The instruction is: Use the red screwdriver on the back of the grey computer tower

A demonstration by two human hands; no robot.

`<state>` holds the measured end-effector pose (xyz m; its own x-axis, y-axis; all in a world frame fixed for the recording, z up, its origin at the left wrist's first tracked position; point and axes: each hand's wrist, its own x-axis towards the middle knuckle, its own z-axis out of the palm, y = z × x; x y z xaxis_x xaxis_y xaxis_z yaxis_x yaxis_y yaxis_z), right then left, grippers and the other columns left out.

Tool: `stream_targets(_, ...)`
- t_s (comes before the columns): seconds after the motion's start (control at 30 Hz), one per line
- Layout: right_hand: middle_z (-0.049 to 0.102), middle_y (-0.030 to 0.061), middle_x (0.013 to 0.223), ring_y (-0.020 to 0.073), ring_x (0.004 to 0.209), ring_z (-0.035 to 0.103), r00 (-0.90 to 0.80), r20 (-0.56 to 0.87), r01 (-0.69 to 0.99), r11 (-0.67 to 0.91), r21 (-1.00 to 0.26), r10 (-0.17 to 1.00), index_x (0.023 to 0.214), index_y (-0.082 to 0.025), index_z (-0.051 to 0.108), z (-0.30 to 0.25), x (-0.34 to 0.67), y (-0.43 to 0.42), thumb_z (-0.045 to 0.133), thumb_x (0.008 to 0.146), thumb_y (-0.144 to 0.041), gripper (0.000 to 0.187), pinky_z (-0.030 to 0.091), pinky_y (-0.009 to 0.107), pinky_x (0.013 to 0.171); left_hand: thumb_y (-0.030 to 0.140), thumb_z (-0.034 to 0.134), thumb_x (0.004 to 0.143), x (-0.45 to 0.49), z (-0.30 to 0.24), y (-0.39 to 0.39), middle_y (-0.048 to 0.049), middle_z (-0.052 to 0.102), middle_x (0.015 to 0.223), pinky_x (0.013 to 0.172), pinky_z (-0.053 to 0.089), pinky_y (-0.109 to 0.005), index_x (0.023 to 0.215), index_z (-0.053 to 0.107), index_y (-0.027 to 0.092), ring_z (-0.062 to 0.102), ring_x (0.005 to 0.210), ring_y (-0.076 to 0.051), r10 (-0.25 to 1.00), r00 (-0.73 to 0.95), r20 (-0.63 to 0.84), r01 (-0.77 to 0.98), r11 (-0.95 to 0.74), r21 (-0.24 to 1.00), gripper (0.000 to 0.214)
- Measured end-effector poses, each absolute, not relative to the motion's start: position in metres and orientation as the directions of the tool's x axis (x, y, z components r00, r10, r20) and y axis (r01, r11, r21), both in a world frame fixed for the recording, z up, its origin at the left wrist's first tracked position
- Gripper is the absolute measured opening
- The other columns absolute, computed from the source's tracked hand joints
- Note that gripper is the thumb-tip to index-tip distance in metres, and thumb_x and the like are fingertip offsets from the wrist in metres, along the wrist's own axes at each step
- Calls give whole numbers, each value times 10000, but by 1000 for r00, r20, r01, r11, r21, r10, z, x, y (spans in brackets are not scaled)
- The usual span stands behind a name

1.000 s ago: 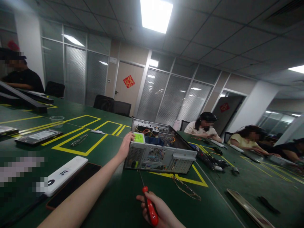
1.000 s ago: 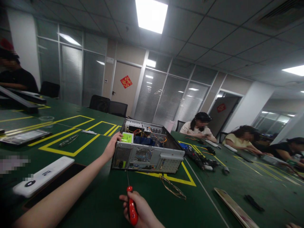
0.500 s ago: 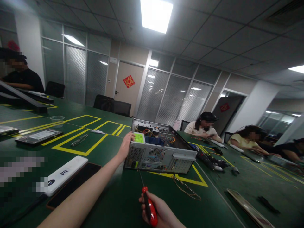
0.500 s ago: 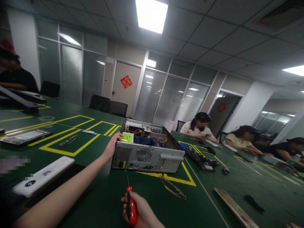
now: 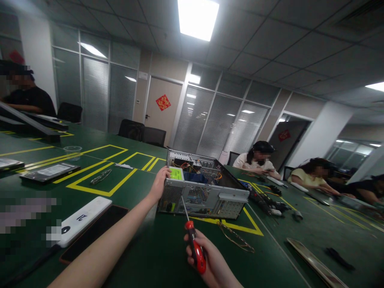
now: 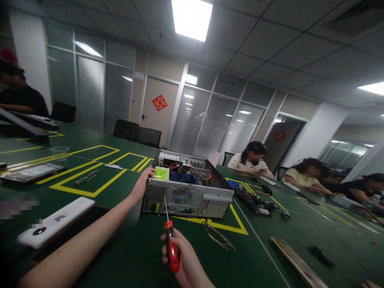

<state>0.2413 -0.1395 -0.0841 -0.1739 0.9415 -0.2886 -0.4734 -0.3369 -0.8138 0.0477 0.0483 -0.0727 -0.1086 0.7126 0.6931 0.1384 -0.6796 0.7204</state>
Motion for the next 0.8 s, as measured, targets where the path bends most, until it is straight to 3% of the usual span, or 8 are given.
stream_targets(0.13,664,45,936,103,655,544,-164,-202,-518,-259,-815,966,1060,-166,636,-71,247,-141,680,625,-178,437,423,227,566,435,255,940,48,-75,50,-80,612,1095,1128,315,-388,737,520,211,432,1292,-221,722,-113,683,123,-671,731,402)
stream_targets(0.8,672,52,929,107,661,541,-214,-212,-530,-295,-795,954,1070,-175,647,-77,249,-140,659,664,-163,406,398,234,585,430,255,945,48,-76,51,-80,621,1086,1126,317,-380,731,524,208,451,1274,-219,706,-120,698,128,-686,716,410)
